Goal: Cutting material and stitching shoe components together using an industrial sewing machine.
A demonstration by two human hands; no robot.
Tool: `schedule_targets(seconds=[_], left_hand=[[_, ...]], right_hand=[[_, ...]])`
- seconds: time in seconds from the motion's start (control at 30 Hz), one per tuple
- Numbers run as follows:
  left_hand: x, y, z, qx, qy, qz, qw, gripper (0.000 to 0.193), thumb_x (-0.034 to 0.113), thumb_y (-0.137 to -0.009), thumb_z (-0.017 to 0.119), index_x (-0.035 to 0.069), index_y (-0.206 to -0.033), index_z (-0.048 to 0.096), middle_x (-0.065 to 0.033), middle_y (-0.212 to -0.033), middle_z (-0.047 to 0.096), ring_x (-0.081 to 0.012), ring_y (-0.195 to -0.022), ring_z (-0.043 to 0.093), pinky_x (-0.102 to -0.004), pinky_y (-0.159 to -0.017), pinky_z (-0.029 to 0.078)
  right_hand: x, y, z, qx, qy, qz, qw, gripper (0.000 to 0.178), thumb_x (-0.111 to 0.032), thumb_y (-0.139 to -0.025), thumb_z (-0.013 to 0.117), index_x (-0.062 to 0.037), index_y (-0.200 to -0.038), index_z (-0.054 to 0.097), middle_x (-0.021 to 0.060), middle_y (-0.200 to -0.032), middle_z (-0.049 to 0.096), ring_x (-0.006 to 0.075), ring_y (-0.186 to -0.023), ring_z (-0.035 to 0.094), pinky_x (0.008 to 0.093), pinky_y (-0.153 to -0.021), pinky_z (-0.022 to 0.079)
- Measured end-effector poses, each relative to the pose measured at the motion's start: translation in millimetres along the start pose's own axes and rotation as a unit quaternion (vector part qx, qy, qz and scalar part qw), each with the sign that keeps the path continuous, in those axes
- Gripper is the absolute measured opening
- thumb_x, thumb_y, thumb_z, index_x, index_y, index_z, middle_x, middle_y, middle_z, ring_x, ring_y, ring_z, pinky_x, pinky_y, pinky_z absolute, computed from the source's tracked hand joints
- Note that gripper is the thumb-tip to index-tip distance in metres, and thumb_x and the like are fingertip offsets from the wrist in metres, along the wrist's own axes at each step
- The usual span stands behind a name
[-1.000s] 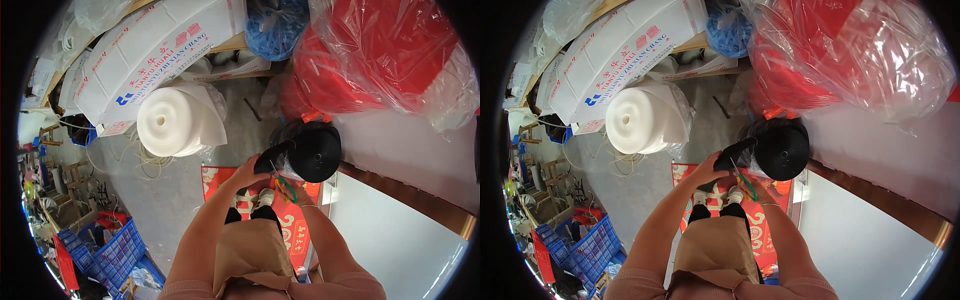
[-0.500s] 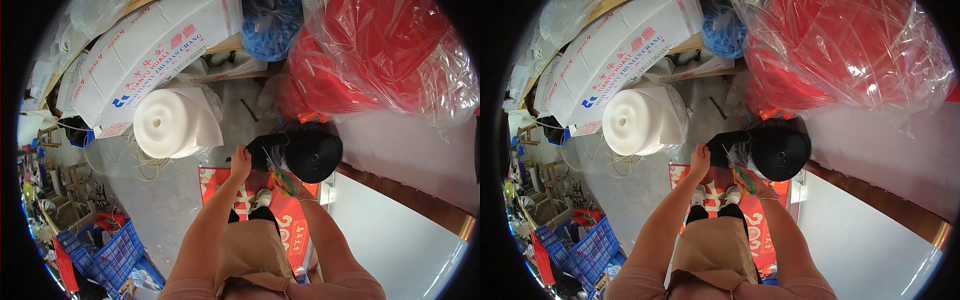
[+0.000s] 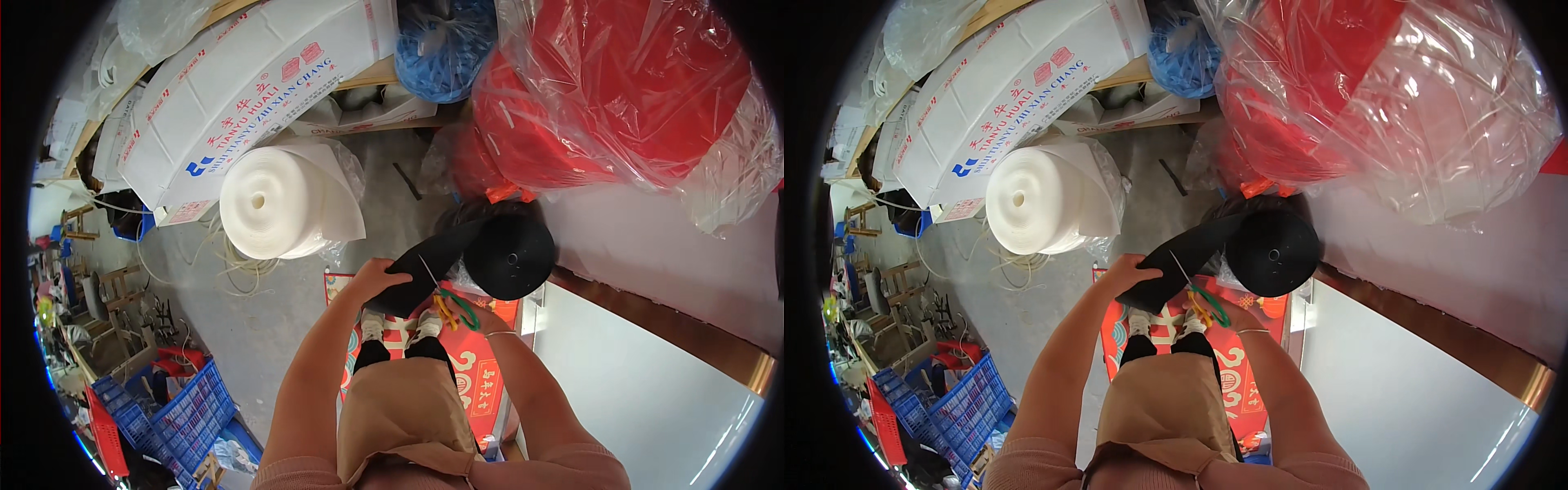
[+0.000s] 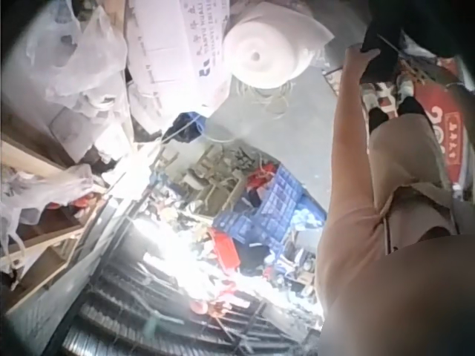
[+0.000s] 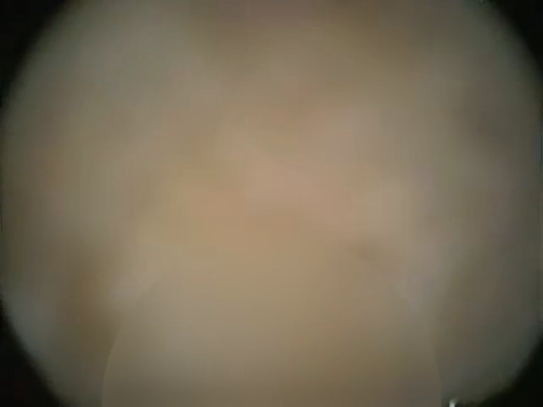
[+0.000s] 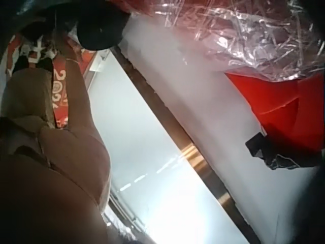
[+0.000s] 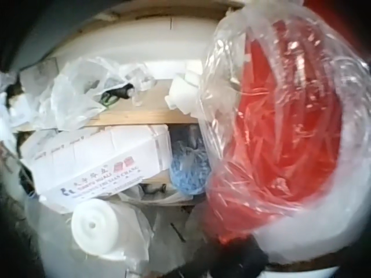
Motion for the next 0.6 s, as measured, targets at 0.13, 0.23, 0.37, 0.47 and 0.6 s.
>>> schedule_targets(seconds=[0.13,0.23,0.37,0.47,0.6], left_hand=[[-13,-1,-8,-0.016,0.121,-0.079,0.989,0.035,0.03,-0.072,0.074,-0.001,-0.089,0.067,-0.0041,-0.071,0.064,-0.0122,-0.062,0.061,-0.0274,-0.057,0.048],[-19,-1,-17,-0.041,0.126,-0.082,0.988,0.034,0.028,-0.073,0.075,0.0,-0.09,0.068,-0.0044,-0.072,0.064,-0.0113,-0.059,0.06,-0.0253,-0.055,0.047],[-17,4,-17,-0.061,0.089,-0.079,0.991,0.034,0.027,-0.073,0.075,-0.001,-0.091,0.067,-0.0046,-0.073,0.065,-0.0113,-0.061,0.06,-0.0249,-0.057,0.048],[-8,9,-7,-0.074,0.052,-0.052,0.995,0.034,0.025,-0.073,0.075,-0.001,-0.093,0.067,-0.0046,-0.074,0.065,-0.0112,-0.062,0.061,-0.0253,-0.058,0.049],[-6,17,-2,-0.061,0.09,-0.038,0.993,0.038,0.031,-0.072,0.076,0.001,-0.094,0.068,-0.0041,-0.072,0.065,-0.0104,-0.063,0.06,-0.0265,-0.059,0.048]], right_hand=[[-13,-16,2,-0.013,-0.016,-0.003,1.0,0.05,-0.047,-0.092,0.048,-0.0055,-0.12,0.049,-0.0004,-0.063,0.051,0.0069,-0.048,0.046,0.0197,-0.045,0.038],[-16,-17,6,-0.021,-0.019,-0.001,1.0,0.049,-0.047,-0.092,0.048,-0.0056,-0.119,0.05,-0.0004,-0.063,0.051,0.0069,-0.048,0.046,0.0198,-0.045,0.038],[-21,-14,12,-0.029,-0.021,-0.001,0.999,0.049,-0.047,-0.091,0.048,-0.0058,-0.118,0.05,-0.0004,-0.062,0.05,0.007,-0.048,0.046,0.0199,-0.045,0.038],[-30,-9,18,-0.032,-0.021,-0.004,0.999,0.048,-0.047,-0.091,0.048,-0.006,-0.117,0.051,-0.0004,-0.061,0.05,0.0071,-0.048,0.046,0.02,-0.045,0.038],[-53,-2,27,-0.025,-0.017,-0.012,0.999,0.047,-0.046,-0.091,0.048,-0.0062,-0.115,0.051,-0.0004,-0.06,0.05,0.0072,-0.048,0.047,0.0202,-0.044,0.039]])
Point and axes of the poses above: each hand's wrist, its own y-axis away from the middle knuckle, its own z-axis out of the palm, x = y × z, the point moved 5 cm from there along -y, towards the middle knuckle
